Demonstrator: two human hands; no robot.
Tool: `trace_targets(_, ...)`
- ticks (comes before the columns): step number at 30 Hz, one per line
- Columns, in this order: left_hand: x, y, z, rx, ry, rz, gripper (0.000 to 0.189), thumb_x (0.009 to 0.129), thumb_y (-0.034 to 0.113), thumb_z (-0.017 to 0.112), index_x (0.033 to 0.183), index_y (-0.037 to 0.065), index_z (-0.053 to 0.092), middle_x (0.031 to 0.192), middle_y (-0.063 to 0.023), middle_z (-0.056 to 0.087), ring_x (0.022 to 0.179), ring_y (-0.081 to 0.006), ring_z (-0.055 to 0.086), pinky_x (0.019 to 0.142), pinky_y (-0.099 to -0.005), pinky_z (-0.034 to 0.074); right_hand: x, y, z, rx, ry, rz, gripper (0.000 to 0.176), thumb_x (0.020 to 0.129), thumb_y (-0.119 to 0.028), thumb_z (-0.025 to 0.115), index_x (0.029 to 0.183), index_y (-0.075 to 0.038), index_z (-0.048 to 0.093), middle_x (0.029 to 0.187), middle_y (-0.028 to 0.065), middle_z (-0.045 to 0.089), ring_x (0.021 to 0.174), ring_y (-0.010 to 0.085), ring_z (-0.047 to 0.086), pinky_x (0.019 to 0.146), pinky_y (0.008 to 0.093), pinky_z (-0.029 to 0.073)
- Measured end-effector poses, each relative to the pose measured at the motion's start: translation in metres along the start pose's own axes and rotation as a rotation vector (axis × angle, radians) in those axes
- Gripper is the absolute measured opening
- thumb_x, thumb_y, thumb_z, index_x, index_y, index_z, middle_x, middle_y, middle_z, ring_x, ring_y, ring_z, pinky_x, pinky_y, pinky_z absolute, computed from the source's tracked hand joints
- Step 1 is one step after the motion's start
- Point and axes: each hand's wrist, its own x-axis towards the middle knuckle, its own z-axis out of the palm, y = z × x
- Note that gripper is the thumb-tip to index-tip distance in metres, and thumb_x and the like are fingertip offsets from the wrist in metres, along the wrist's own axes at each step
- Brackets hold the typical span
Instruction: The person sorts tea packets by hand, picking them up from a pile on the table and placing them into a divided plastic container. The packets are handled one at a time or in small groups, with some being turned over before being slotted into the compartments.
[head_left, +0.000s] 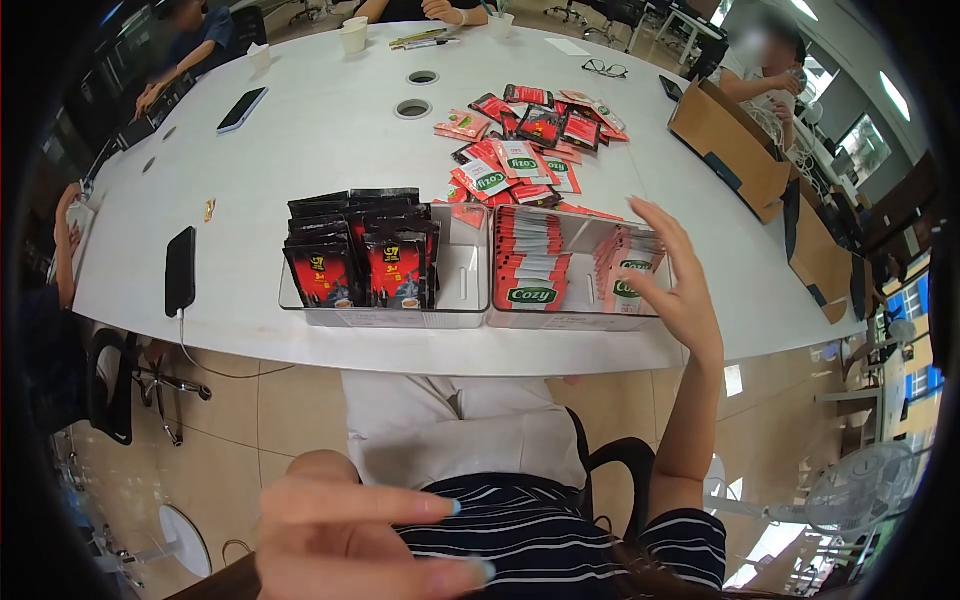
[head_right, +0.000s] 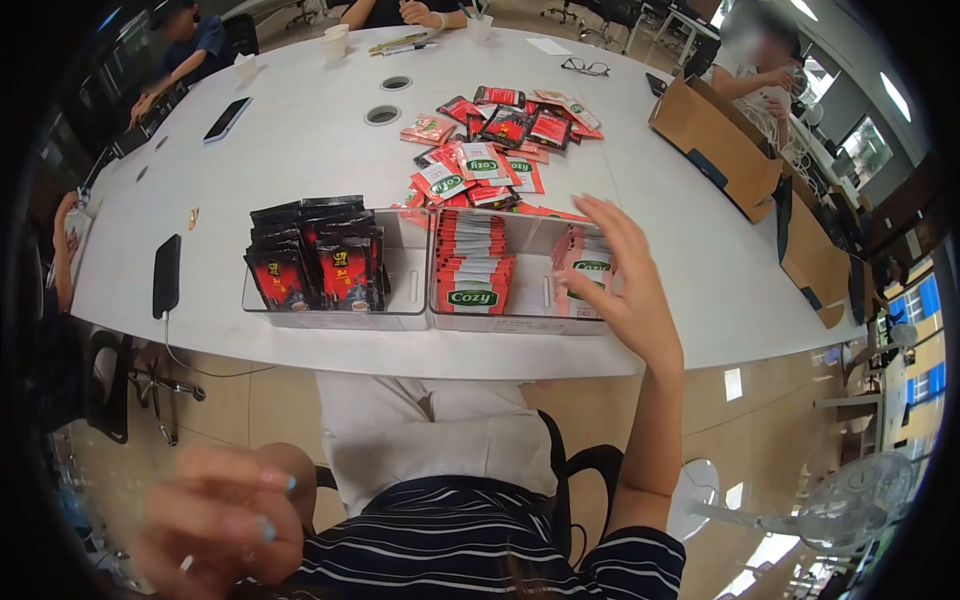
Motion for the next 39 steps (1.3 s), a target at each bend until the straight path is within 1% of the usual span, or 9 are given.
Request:
trace_targets(1,0.002,-0.031,0.007,0.082,0.073,0.521,0.038,0.071,0.01,0.075,0.102,0.019,0.054,0.105,-0.0179,0.052,0.092,-0.0319,0.057,0.078,-0.0501,0.054,-0.007,0.004,-0.003,-0.008,0.058,0.037,0.057,0.078,-0.025,0.071,0.13,-0.008,0.051,0.131,0.0137,0.051,0.128,0.0307,0.041,0.104,0.0383,0.032)
trace_targets(5,0.007,-0.004,0.002,-0.166,-0.04,0.152,0.034,0.072,0.011,0.074,0.099,0.019,0.054,0.102,-0.0179,0.051,0.092,-0.0306,0.057,0.076,-0.0519,0.054,-0.035,0.03,-0.002,0.035,0.218,0.115,0.044,0.083,-0.017,0.064,0.125,-0.006,0.054,0.125,0.0117,0.055,0.122,0.0264,0.047,0.103,0.0366,0.034)
trace_targets(11,0.01,-0.003,-0.001,0.003,-0.177,0.155,0.038,0.075,0.015,0.073,0.107,0.019,0.055,0.107,-0.018,0.051,0.102,-0.0326,0.054,0.078,-0.0579,0.051,-0.057,0.063,0.014,0.29,0.403,0.257,0.038,0.096,-0.025,0.045,0.125,-0.002,0.053,0.125,0.0117,0.055,0.12,0.0234,0.048,0.102,0.0377,0.035)
trace_targets(13,0.009,-0.04,0.029,0.233,0.162,0.503,0.031,0.076,-0.001,0.064,0.099,0.019,0.059,0.101,-0.0049,0.047,0.088,-0.0243,0.054,0.062,-0.0424,0.052,-0.058,0.066,0.019,0.39,0.452,0.285,0.046,0.1,-0.034,0.035,0.126,-0.001,0.051,0.127,0.0126,0.054,0.119,0.0236,0.049,0.102,0.0386,0.036)
trace_targets(19,0.045,-0.079,0.036,0.648,0.143,0.31,0.016,0.079,0.004,0.064,0.092,0.012,0.063,0.085,-0.0064,0.06,0.072,-0.0236,0.061,0.065,-0.0315,0.051,-0.058,0.082,0.023,0.542,0.49,0.416,0.059,0.099,-0.047,0.024,0.128,-0.002,0.049,0.126,0.0148,0.055,0.117,0.0242,0.05,0.098,0.0386,0.039)
trace_targets(27,0.136,-0.229,-0.012,0.706,-0.526,-0.312,0.03,0.077,-0.006,0.055,0.103,0.003,0.065,0.104,-0.0137,0.065,0.1,-0.0308,0.06,0.088,-0.0376,0.046,-0.061,0.084,0.021,0.582,0.51,0.458,0.058,0.099,-0.046,0.023,0.126,-0.001,0.05,0.122,0.0149,0.057,0.113,0.023,0.052,0.093,0.0367,0.041)
trace_targets(32,0.169,-0.305,0.006,0.915,-1.178,-0.682,0.065,0.064,0.015,0.079,0.124,0.006,0.054,0.124,-0.0137,0.057,0.114,-0.0301,0.054,0.094,-0.0393,0.045,-0.062,0.082,0.019,0.593,0.513,0.452,0.056,0.1,-0.043,0.024,0.125,-0.001,0.051,0.121,0.0147,0.057,0.109,0.0221,0.053,0.091,0.036,0.041)
trace_targets(35,0.168,-0.345,0.01,1.004,-1.261,-0.637,0.095,0.049,0.026,0.088,0.132,0.007,0.044,0.134,-0.0154,0.049,0.117,-0.0305,0.053,0.094,-0.0406,0.045,-0.063,0.084,0.019,0.596,0.506,0.45,0.055,0.1,-0.042,0.025,0.124,0.0,0.051,0.119,0.0143,0.058,0.108,0.0212,0.053,0.09,0.0353,0.041)
trace_targets(39,0.171,-0.336,0.014,1.053,-1.274,-0.488,0.097,0.045,0.03,0.089,0.13,0.008,0.046,0.125,-0.0152,0.055,0.11,-0.0313,0.057,0.089,-0.041,0.047,-0.062,0.083,0.019,0.587,0.491,0.454,0.054,0.1,-0.041,0.026,0.123,0.0,0.052,0.118,0.0138,0.059,0.106,0.0202,0.054,0.089,0.0342,0.042)
